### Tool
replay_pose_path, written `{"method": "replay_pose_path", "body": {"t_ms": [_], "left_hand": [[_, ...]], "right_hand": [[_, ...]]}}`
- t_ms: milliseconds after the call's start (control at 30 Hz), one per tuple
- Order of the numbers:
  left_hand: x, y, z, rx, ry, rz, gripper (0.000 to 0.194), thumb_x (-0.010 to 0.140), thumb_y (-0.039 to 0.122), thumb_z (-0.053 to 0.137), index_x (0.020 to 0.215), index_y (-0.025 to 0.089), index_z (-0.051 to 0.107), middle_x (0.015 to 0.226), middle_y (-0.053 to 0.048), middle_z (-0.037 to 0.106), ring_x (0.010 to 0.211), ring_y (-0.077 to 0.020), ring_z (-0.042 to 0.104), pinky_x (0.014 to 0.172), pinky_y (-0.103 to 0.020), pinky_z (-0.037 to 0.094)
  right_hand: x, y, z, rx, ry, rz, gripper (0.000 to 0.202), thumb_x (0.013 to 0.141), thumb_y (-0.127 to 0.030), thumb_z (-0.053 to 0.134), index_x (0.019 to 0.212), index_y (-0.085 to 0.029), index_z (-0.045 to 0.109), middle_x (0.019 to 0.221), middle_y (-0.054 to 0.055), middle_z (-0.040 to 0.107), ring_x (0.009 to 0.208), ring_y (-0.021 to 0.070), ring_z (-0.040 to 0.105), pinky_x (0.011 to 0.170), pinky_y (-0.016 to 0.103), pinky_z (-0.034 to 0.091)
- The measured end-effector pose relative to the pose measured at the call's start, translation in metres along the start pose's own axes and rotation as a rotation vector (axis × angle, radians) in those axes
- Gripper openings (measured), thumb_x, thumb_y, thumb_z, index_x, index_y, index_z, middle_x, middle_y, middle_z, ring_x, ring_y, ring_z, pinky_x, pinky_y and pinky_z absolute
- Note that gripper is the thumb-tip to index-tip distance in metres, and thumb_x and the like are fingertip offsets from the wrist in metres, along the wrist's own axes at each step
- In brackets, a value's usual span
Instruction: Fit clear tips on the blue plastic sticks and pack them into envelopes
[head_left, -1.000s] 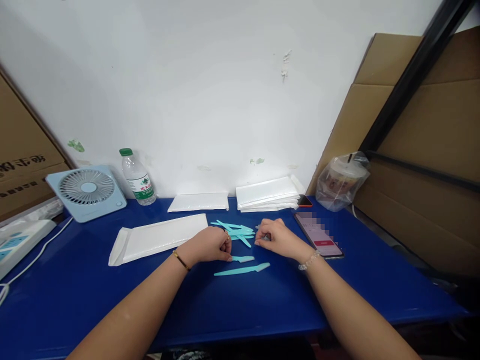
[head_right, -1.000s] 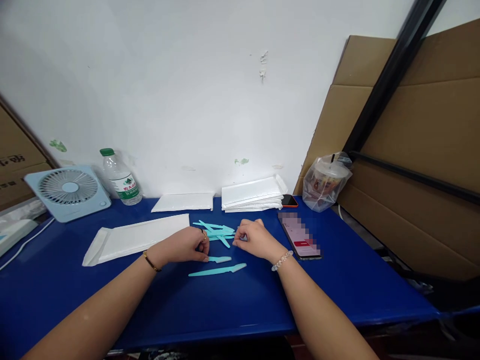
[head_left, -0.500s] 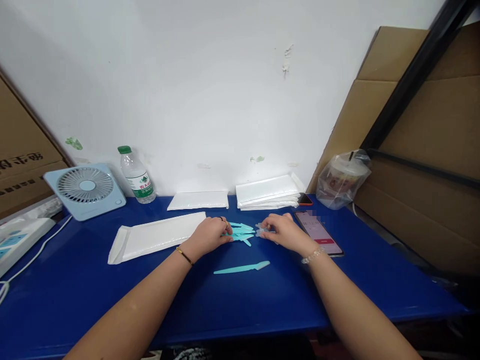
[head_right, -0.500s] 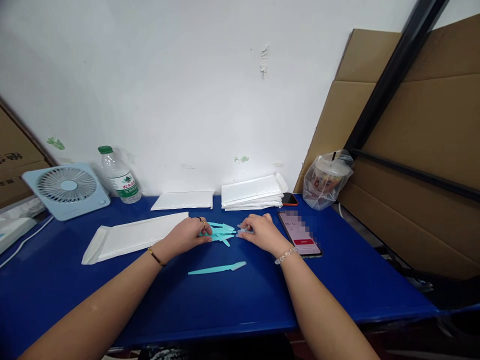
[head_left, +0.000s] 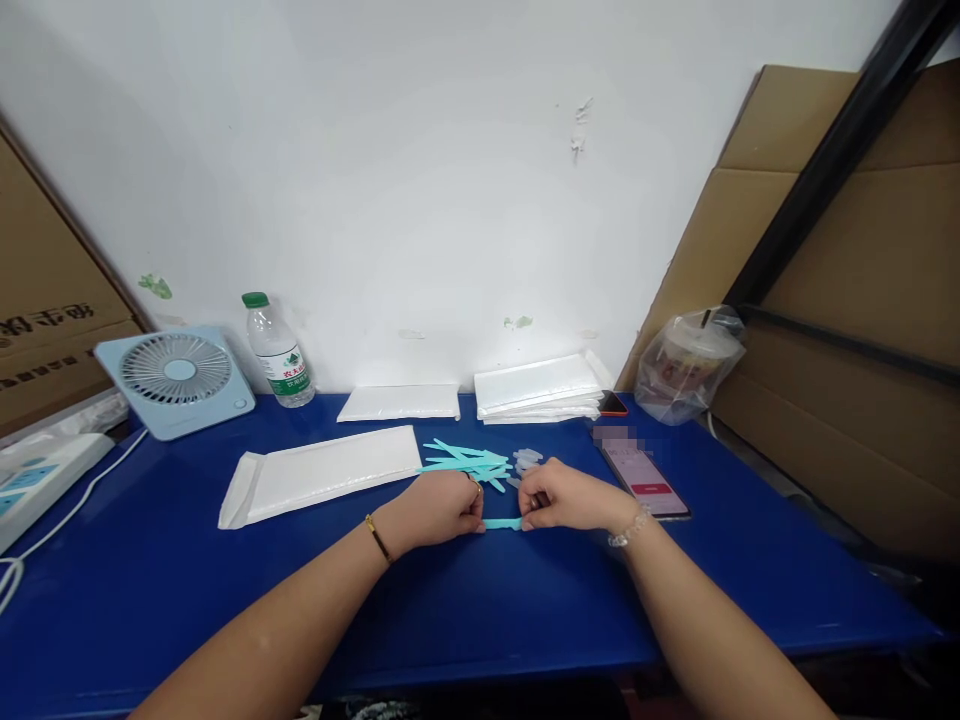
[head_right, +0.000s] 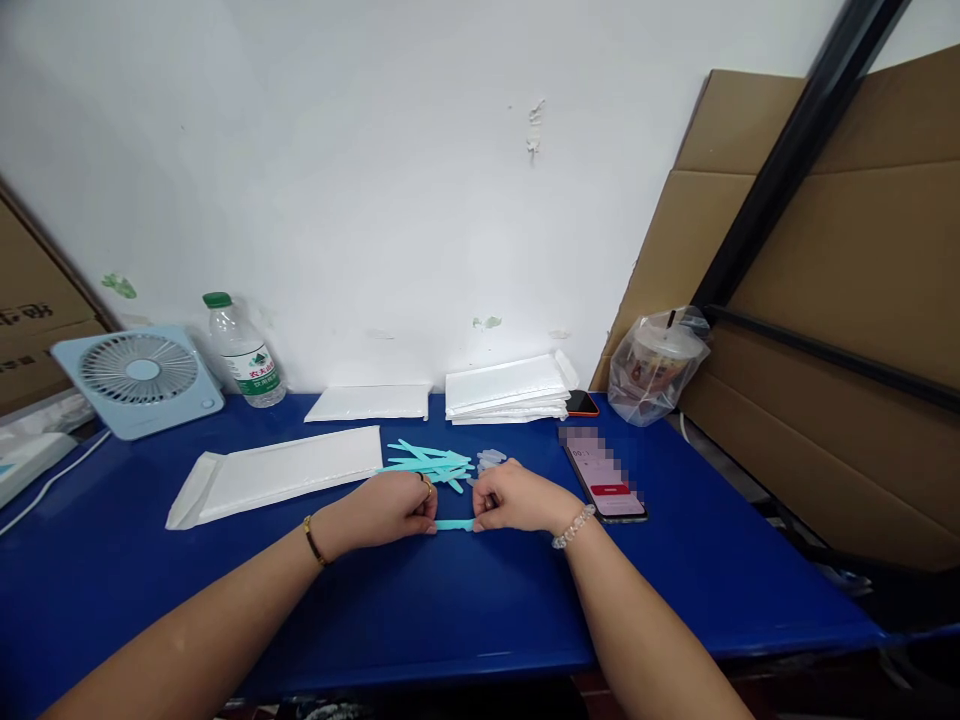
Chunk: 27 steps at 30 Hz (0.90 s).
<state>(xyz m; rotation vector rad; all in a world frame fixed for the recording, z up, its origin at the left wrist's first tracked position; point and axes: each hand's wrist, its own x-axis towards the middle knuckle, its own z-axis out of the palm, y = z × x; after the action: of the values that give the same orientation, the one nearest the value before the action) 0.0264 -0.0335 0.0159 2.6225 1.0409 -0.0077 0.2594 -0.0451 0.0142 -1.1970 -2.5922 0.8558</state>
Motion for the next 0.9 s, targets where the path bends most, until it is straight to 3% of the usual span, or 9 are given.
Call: {"method": "replay_pose_path", "body": {"t_ms": [133,333,500,633,767,900], "left_hand": [[-0.002,-0.009,-0.005,0.037,0.023,-0.035,0.011,0.077,0.032,0.063,0.074,0.022,0.065,0.072,0.001,0.065,0.067,-0.0146,0.056,0.054,-0.025,0.031],[-0.006,-0.016,-0.011,-0.095,0.003,-0.037,0.015,0.080,0.034,0.057,0.078,0.021,0.061,0.073,0.001,0.063,0.065,-0.0138,0.053,0.053,-0.024,0.032],[-0.007,-0.017,-0.012,-0.395,0.030,0.020,0.018,0.090,0.033,0.040,0.087,0.019,0.050,0.074,0.000,0.062,0.064,-0.0128,0.055,0.058,-0.024,0.039],[-0.004,-0.022,-0.009,-0.525,0.132,0.004,0.026,0.092,0.038,0.034,0.091,0.019,0.051,0.083,-0.001,0.062,0.066,-0.0118,0.054,0.064,-0.024,0.042],[-0.002,-0.019,-0.010,-0.520,0.244,-0.036,0.040,0.094,0.044,0.026,0.096,0.021,0.060,0.095,-0.001,0.062,0.087,-0.0156,0.055,0.082,-0.028,0.041],[-0.001,-0.018,-0.009,-0.477,0.287,-0.033,0.042,0.094,0.046,0.028,0.093,0.021,0.062,0.094,-0.002,0.061,0.087,-0.0167,0.055,0.082,-0.028,0.041]], "right_hand": [[-0.002,0.009,-0.003,0.055,0.089,0.014,0.019,0.077,-0.035,0.065,0.071,-0.017,0.064,0.072,0.001,0.060,0.062,0.0118,0.052,0.056,0.022,0.037],[-0.004,0.026,-0.011,0.272,0.325,0.183,0.025,0.084,-0.041,0.053,0.083,-0.017,0.060,0.063,0.000,0.059,0.056,0.0126,0.054,0.054,0.023,0.040],[0.002,0.023,-0.007,0.331,0.566,0.132,0.025,0.084,-0.038,0.052,0.103,-0.022,0.054,0.071,-0.002,0.054,0.060,0.0118,0.051,0.056,0.023,0.041],[0.008,0.020,-0.004,0.501,0.637,0.125,0.022,0.082,-0.039,0.054,0.091,-0.019,0.056,0.068,-0.002,0.051,0.058,0.0110,0.049,0.055,0.024,0.041],[0.013,0.022,-0.001,0.620,0.709,0.112,0.031,0.073,-0.038,0.067,0.093,-0.017,0.058,0.068,-0.002,0.053,0.059,0.0111,0.051,0.057,0.025,0.043],[0.015,0.023,0.001,0.683,0.711,0.122,0.028,0.079,-0.045,0.060,0.081,-0.017,0.056,0.062,-0.001,0.056,0.049,0.0101,0.051,0.048,0.023,0.040]]}}
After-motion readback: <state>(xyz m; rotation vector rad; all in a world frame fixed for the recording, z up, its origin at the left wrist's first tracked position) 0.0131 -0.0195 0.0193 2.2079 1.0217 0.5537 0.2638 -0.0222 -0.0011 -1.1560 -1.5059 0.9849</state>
